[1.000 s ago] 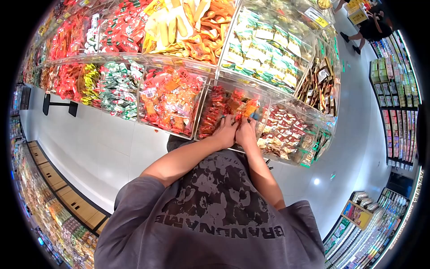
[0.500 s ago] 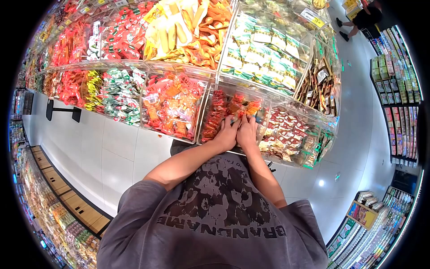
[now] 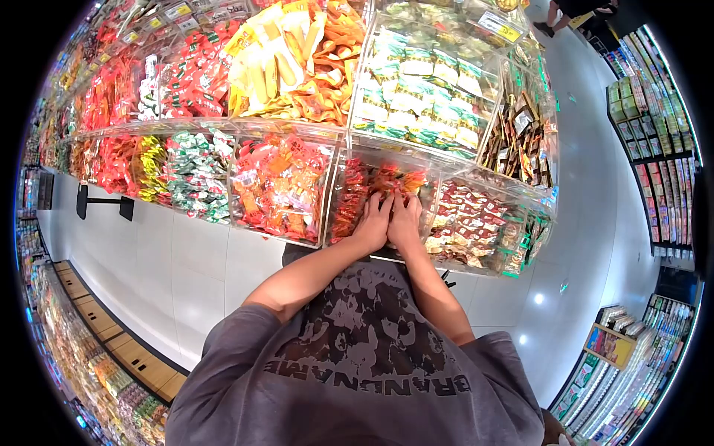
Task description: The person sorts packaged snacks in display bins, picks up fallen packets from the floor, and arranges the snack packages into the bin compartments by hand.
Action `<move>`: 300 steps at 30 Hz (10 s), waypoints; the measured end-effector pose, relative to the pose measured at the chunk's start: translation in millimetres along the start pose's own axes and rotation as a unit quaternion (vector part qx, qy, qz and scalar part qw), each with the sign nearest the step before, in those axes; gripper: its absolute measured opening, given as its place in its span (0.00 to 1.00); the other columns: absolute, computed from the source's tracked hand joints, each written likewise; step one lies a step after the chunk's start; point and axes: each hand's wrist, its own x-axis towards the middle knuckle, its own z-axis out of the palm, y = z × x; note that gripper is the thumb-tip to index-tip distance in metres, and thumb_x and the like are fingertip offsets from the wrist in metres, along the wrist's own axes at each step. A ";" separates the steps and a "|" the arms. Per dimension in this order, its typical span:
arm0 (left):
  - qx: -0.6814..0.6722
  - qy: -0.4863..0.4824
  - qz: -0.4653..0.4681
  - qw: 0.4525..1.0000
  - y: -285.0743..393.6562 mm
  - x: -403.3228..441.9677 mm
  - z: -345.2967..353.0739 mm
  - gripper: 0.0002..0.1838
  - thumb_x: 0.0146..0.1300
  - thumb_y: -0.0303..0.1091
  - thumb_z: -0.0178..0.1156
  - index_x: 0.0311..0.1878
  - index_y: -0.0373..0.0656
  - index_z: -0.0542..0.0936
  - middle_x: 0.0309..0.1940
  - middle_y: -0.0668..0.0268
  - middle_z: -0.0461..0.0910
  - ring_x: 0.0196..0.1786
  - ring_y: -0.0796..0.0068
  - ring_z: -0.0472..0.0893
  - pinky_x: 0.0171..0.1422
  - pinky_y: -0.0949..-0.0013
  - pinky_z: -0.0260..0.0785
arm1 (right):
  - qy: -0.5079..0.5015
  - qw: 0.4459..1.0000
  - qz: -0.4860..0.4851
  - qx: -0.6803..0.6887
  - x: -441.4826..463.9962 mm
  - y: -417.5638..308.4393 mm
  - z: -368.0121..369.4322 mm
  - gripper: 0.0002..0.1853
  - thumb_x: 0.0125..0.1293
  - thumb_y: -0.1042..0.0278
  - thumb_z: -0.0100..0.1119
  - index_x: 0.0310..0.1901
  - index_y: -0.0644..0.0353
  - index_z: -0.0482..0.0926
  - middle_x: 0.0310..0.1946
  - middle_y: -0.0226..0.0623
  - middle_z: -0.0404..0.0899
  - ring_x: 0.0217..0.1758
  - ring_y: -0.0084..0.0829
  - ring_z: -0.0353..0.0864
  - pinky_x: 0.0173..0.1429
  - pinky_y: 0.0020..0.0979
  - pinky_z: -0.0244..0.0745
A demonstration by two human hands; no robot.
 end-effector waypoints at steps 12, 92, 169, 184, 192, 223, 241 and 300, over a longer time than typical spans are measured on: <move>-0.096 0.070 0.085 0.989 -9.8 3.9 4.9 0.31 0.60 0.16 0.54 0.69 0.35 0.66 0.64 0.44 0.67 0.67 0.40 0.69 0.72 0.54 0.64 | 0.015 0.998 0.004 -0.055 -0.8 -3.1 -1.8 0.29 0.62 0.70 0.59 0.65 0.67 0.71 0.61 0.56 0.68 0.67 0.58 0.63 0.72 0.52 0.56; -0.500 0.227 -0.530 0.646 -661.0 -262.6 150.2 0.18 0.65 0.35 0.63 0.57 0.46 0.75 0.38 0.65 0.84 0.38 0.73 0.83 0.41 0.64 0.76 | 0.343 0.877 -0.037 -0.334 -99.3 88.9 35.3 0.20 0.77 0.62 0.44 0.57 0.68 0.79 0.51 0.51 0.83 0.49 0.54 0.83 0.50 0.48 0.77; -0.856 -0.253 -0.163 0.420 -125.6 -290.4 -182.1 0.26 0.68 0.50 0.54 0.66 0.52 0.73 0.49 0.67 0.76 0.27 0.83 0.69 0.47 0.68 0.62 | 0.130 0.990 0.051 0.030 -147.5 -99.2 26.8 0.28 0.65 0.72 0.63 0.67 0.61 0.71 0.73 0.59 0.61 0.80 0.58 0.53 0.82 0.48 0.50; -0.721 -0.247 -0.299 0.574 18.1 -122.6 -109.0 0.24 0.76 0.43 0.54 0.70 0.44 0.71 0.60 0.63 0.80 0.55 0.65 0.83 0.56 0.60 0.77 | -0.163 0.859 0.007 0.485 -84.0 -41.6 -105.2 0.09 0.65 0.82 0.66 0.39 0.64 0.73 0.48 0.35 0.80 0.51 0.24 0.81 0.59 0.28 0.78; -0.608 -0.123 -0.205 0.757 35.2 -96.4 -124.4 0.26 0.73 0.31 0.61 0.71 0.45 0.68 0.44 0.66 0.81 0.43 0.77 0.81 0.47 0.72 0.74 | -0.156 0.763 0.179 0.602 -90.3 -41.7 -88.6 0.11 0.69 0.77 0.65 0.48 0.62 0.73 0.39 0.37 0.84 0.46 0.21 0.84 0.48 0.23 0.77; 0.365 -0.291 0.139 0.873 39.9 49.2 -159.0 0.25 0.64 0.34 0.58 0.65 0.42 0.76 0.74 0.50 0.62 0.62 0.47 0.80 0.62 0.50 0.76 | 0.120 0.936 0.154 0.293 -1.2 -30.4 -3.5 0.21 0.56 0.73 0.74 0.50 0.65 0.78 0.43 0.52 0.85 0.46 0.50 0.87 0.50 0.42 0.80; 0.366 -0.250 0.182 0.877 27.4 39.0 -164.3 0.26 0.57 0.30 0.63 0.62 0.38 0.78 0.70 0.49 0.68 0.54 0.46 0.82 0.61 0.52 0.75 | 0.085 0.976 0.098 0.173 25.2 -44.0 -14.8 0.29 0.59 0.69 0.72 0.62 0.61 0.72 0.51 0.60 0.81 0.56 0.59 0.80 0.58 0.50 0.76; 0.517 -0.144 0.415 0.735 16.7 51.1 -153.3 0.15 0.62 0.34 0.60 0.52 0.47 0.85 0.68 0.72 0.71 0.45 0.68 0.81 0.50 0.63 0.75 | -0.090 0.979 0.085 -0.160 -32.2 -53.7 -56.9 0.26 0.54 0.77 0.68 0.57 0.58 0.73 0.49 0.50 0.78 0.55 0.51 0.80 0.54 0.44 0.80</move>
